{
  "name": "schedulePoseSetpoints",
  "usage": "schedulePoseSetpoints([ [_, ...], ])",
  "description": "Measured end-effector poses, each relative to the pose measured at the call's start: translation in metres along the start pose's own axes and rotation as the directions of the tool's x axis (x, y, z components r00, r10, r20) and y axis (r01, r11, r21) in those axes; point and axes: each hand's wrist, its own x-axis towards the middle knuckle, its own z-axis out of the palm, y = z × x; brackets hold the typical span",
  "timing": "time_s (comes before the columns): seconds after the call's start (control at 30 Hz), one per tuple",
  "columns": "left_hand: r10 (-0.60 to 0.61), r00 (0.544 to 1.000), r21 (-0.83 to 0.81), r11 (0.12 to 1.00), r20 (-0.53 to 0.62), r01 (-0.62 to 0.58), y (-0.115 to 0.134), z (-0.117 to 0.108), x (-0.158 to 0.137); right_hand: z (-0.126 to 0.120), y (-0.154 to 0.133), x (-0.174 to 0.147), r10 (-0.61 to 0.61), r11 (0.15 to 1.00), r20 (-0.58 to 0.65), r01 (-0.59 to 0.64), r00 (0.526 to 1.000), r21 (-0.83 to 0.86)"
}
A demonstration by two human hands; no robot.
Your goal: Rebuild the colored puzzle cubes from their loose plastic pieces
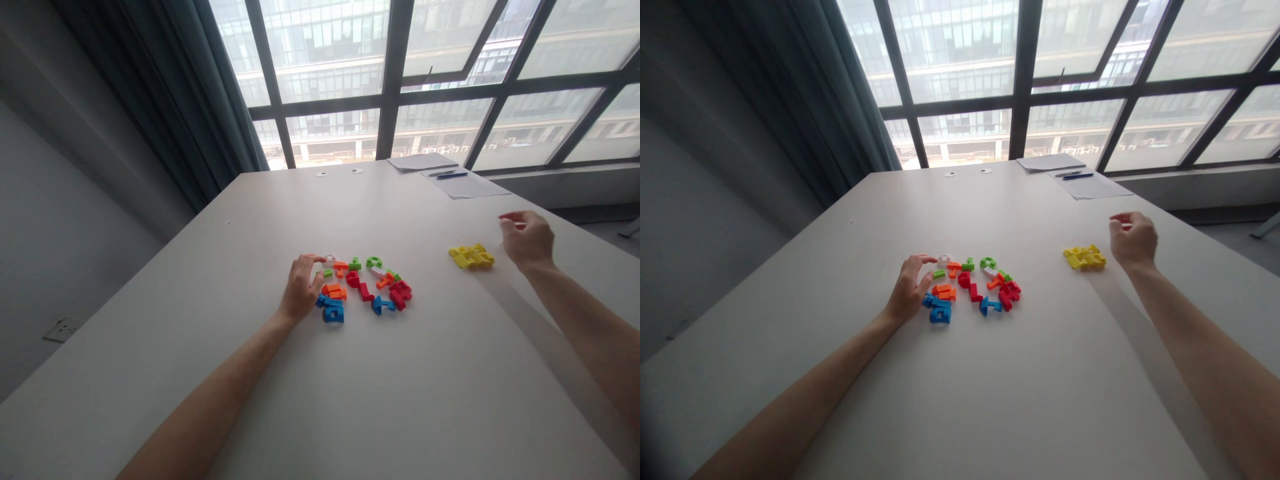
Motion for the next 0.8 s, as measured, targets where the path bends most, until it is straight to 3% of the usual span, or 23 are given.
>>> schedulePoseSetpoints([
  [0.17, -0.045, 0.993, -0.023, 0.999, 0.105, 0.048, -0.012, 0.004, 0.002, 0.01, -0.076, -0.03, -0.169, 0.956, 0.167, 0.121, 0.971, 0.267],
  [0.33, -0.054, 0.981, -0.02, 0.998, 0.184, 0.059, -0.013, 0.005, 0.001, 0.014, -0.131, -0.072, -0.413, 0.816, 0.322, 0.189, 0.852, 0.547],
  [0.5, -0.041, 0.983, -0.035, 0.998, 0.179, 0.048, -0.009, 0.003, 0.002, 0.01, -0.149, -0.099, -0.583, 0.784, 0.354, 0.393, 0.731, 0.48],
  [0.67, 0.005, 0.99, -0.073, 0.997, 0.139, 0.005, -0.004, 0.0, 0.001, 0.008, -0.152, -0.11, -0.57, 0.821, 0.441, 0.488, 0.693, 0.296],
  [0.8, 0.021, 0.991, -0.075, 0.997, 0.135, -0.011, -0.002, -0.001, 0.0, 0.01, -0.152, -0.115, -0.559, 0.827, 0.486, 0.492, 0.672, 0.272],
])
